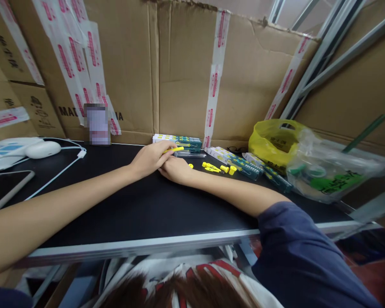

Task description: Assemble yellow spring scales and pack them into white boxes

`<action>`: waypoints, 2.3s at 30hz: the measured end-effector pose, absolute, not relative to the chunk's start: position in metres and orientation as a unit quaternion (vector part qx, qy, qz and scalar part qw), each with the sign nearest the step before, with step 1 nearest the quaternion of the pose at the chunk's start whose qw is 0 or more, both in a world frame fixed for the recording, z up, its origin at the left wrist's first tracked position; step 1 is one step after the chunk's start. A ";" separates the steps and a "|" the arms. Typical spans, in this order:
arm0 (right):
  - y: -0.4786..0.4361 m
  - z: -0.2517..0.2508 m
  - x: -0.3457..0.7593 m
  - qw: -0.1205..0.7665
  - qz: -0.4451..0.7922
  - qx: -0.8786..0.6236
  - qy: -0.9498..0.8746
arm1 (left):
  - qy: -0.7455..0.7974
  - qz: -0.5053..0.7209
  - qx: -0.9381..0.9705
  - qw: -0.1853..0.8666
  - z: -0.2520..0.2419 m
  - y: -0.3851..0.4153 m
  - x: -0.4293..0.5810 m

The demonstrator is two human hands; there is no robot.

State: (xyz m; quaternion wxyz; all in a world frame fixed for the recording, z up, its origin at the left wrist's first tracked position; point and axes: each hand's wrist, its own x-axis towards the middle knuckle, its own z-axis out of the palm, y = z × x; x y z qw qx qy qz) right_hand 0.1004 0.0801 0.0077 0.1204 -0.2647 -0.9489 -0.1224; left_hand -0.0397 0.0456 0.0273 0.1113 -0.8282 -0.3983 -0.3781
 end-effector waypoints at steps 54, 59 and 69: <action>0.086 0.038 0.217 0.036 0.418 -0.282 -0.863 | -0.463 -0.173 -0.869 0.016 0.004 0.014 0.008; 0.056 0.020 0.199 0.143 0.241 -0.343 -0.897 | -0.480 -0.305 -0.822 -0.036 0.002 0.031 -0.013; 0.020 0.009 0.182 0.126 -0.030 -0.339 -0.932 | -0.445 -0.359 -0.807 -0.150 0.010 0.041 -0.023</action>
